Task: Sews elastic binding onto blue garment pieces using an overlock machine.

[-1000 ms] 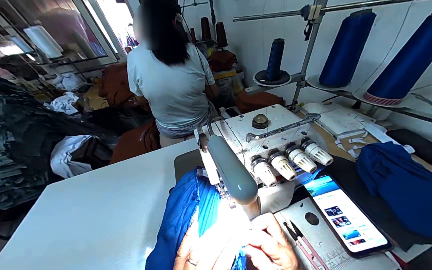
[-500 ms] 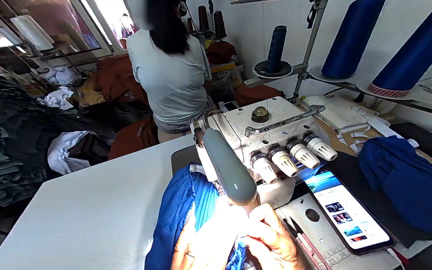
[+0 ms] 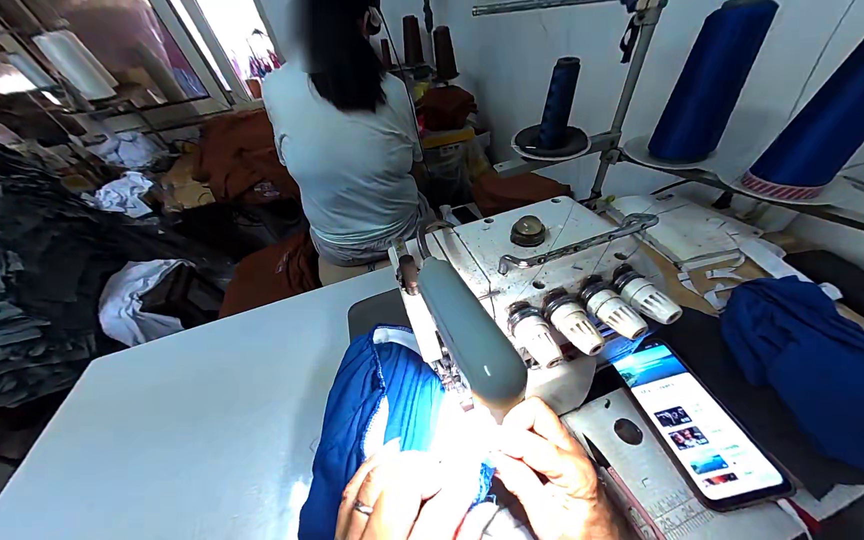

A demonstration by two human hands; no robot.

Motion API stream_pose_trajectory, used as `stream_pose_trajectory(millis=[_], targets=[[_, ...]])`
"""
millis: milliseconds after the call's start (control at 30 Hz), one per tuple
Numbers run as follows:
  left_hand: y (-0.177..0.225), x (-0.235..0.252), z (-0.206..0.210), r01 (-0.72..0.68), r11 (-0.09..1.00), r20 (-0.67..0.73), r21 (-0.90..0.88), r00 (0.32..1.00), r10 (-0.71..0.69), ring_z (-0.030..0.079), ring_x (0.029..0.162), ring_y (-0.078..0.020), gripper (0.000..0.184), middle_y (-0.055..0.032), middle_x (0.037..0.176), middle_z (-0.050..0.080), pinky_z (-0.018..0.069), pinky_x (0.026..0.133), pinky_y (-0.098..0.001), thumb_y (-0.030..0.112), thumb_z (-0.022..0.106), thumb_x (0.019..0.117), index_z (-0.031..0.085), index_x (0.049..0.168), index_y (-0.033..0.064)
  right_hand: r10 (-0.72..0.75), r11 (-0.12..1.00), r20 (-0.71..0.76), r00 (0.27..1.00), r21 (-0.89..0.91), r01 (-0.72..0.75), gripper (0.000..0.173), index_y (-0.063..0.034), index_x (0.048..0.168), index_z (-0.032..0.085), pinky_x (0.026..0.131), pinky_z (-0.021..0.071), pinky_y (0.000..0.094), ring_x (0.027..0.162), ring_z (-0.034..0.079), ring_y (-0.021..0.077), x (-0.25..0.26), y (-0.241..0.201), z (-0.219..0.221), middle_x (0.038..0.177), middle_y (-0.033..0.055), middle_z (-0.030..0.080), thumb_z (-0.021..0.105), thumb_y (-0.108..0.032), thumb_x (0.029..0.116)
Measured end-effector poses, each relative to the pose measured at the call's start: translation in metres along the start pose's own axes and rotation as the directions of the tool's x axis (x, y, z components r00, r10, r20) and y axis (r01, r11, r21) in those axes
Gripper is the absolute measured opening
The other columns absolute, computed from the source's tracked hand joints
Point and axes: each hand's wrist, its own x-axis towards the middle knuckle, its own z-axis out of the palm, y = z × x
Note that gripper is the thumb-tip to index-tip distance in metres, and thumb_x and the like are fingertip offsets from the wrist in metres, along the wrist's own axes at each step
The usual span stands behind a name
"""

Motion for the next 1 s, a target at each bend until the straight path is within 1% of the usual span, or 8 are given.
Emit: stream_pose_trajectory(millis=[133,200,300,433,600,833,933,1000], targets=[[0.0,0.002,-0.003,-0.106,0.993,0.202,0.049,0.975,0.094,0.062,0.128,-0.0312,0.027,-0.0186,0.125,0.071,0.03,0.119,-0.0531,0.032,0.069,0.0978,0.077,0.106,0.0075,-0.062,0.998,0.045,0.997,0.008,0.062,0.011,-0.0048,0.098,0.069,0.087,0.0468,0.0113,0.096,0.056,0.0023,-0.001,0.006,-0.005,0.098,0.006,0.056,0.062,-0.013,0.0993],[-0.006,-0.003,-0.002,-0.103,0.993,0.219,0.051,0.972,0.09,0.064,0.124,-0.0312,0.035,-0.0184,0.124,0.072,0.0335,0.117,-0.0512,0.037,0.069,0.0973,0.074,0.109,0.0052,-0.075,0.997,0.065,0.995,0.007,0.075,0.014,-0.0053,0.1,0.069,0.089,0.0465,0.0118,0.098,0.056,0.0025,-0.004,0.008,-0.007,0.1,0.006,0.056,0.06,-0.016,0.1008],[-0.011,-0.007,-0.006,-0.033,0.999,0.206,0.025,0.978,0.027,0.069,0.109,-0.0375,0.064,-0.0257,0.113,0.072,0.0488,0.101,-0.0454,0.052,0.072,0.0896,0.07,0.117,-0.0054,-0.063,0.998,0.065,0.996,0.01,0.062,0.015,-0.0055,0.101,0.069,0.09,0.0467,0.0125,0.1,0.056,0.0027,-0.006,0.008,-0.006,0.101,0.0063,0.057,0.06,-0.017,0.0997],[-0.023,0.002,-0.007,0.006,0.995,0.185,-0.095,0.983,0.012,0.065,0.121,-0.0313,0.096,-0.0278,0.121,0.069,0.0456,0.108,-0.0411,0.072,0.061,0.0875,0.052,0.13,-0.0129,-0.069,0.998,0.059,0.996,-0.001,0.069,0.018,-0.0068,0.103,0.069,0.091,0.0459,0.0123,0.1,0.056,0.0021,-0.006,0.009,-0.005,0.1,0.0051,0.057,0.058,-0.021,0.1018],[-0.031,0.011,-0.008,-0.053,0.994,0.216,-0.098,0.974,0.074,0.064,0.122,-0.0351,0.104,-0.0289,0.122,0.068,0.0474,0.106,-0.0429,0.082,0.051,0.0858,0.056,0.129,-0.0123,-0.083,0.996,0.048,0.995,-0.004,0.084,0.017,-0.0077,0.102,0.07,0.09,0.0463,0.0131,0.1,0.056,0.0031,-0.006,0.012,-0.004,0.099,0.005,0.057,0.06,-0.021,0.1005],[-0.032,0.011,-0.01,-0.095,0.994,0.253,-0.046,0.962,0.104,0.066,0.119,-0.0363,0.104,-0.0301,0.12,0.069,0.0493,0.104,-0.0426,0.081,0.055,0.0833,0.059,0.126,-0.0137,-0.106,0.994,0.015,0.994,0.007,0.106,0.021,-0.0146,0.116,0.072,0.091,0.0465,0.0131,0.101,0.056,0.0014,-0.009,0.012,-0.004,0.103,0.0022,0.057,0.063,-0.024,0.0993],[-0.028,0.012,-0.012,-0.085,0.996,0.287,-0.015,0.954,0.086,0.067,0.118,-0.0358,0.106,-0.0278,0.122,0.069,0.0505,0.102,-0.0434,0.083,0.056,0.0804,0.062,0.126,-0.013,-0.094,0.995,-0.068,0.993,-0.036,0.092,0.026,-0.0194,0.121,0.064,0.083,0.0516,0.0142,0.095,0.06,0.0012,-0.013,0.002,-0.006,0.106,-0.002,0.06,0.064,-0.032,0.0987],[-0.026,0.011,-0.012,-0.087,0.996,0.295,-0.001,0.952,0.084,0.066,0.119,-0.036,0.108,-0.0271,0.123,0.069,0.0497,0.103,-0.044,0.084,0.055,0.0794,0.062,0.126,-0.0125,-0.081,0.995,-0.095,0.992,-0.072,0.074,0.028,-0.0251,0.124,0.056,0.083,0.05,0.0135,0.097,0.06,-0.0009,-0.014,-0.004,-0.011,0.108,-0.0069,0.059,0.062,-0.036,0.0987]])
